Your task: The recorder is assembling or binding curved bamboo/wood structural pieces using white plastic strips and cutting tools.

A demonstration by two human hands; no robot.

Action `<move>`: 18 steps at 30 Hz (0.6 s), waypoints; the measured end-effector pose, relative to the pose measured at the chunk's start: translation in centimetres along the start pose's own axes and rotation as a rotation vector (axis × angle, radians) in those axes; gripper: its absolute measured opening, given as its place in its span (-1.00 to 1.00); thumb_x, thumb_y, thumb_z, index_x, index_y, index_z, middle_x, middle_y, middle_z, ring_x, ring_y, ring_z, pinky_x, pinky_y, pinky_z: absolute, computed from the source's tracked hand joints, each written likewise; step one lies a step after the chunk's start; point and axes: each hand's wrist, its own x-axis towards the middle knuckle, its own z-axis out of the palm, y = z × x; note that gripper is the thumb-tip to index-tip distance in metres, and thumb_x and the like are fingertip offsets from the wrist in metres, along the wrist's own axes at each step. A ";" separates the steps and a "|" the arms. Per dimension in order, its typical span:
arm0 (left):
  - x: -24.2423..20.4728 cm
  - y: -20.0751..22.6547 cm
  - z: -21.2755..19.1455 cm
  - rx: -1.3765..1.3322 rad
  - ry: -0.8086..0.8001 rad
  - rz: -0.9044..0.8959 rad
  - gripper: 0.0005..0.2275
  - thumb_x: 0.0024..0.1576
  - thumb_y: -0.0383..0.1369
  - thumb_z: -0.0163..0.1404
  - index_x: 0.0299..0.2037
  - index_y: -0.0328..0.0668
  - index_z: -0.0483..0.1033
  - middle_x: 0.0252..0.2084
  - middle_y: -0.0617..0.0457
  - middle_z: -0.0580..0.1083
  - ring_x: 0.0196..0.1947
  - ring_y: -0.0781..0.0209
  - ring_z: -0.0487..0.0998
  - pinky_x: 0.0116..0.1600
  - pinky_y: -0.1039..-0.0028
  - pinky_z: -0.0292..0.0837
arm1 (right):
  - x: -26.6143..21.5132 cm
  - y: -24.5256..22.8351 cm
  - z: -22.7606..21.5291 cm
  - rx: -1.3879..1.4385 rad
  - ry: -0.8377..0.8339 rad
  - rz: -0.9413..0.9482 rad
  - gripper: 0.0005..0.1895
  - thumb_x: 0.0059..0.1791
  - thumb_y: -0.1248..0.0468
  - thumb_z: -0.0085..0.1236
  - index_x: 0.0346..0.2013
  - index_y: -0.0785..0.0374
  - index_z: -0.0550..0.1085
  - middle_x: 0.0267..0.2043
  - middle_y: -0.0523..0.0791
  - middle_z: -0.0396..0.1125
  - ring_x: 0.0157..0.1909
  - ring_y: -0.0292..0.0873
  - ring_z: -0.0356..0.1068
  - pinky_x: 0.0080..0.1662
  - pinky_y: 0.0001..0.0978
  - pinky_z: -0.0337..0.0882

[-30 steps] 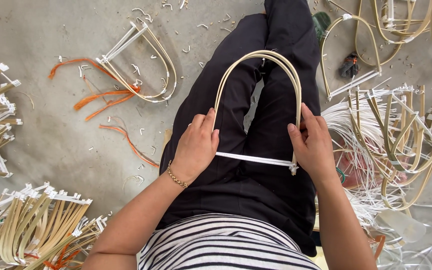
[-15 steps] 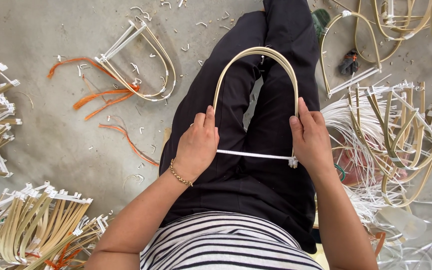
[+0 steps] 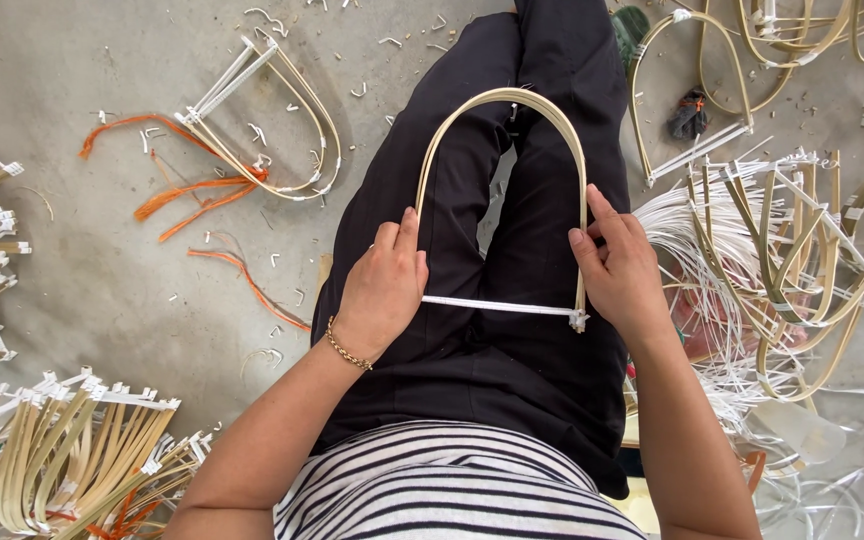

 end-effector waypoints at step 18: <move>-0.5 -1.2 2.3 0.018 0.164 0.074 -0.54 0.18 -0.46 0.07 0.27 -0.53 0.31 -0.18 -0.12 0.39 -0.39 0.15 0.56 -0.32 0.46 0.56 | -0.2 2.1 0.7 0.600 0.000 0.182 -0.39 0.02 0.29 0.25 0.33 0.39 0.30 -0.23 -0.22 0.35 -0.30 -0.45 0.31 -0.23 -0.61 0.38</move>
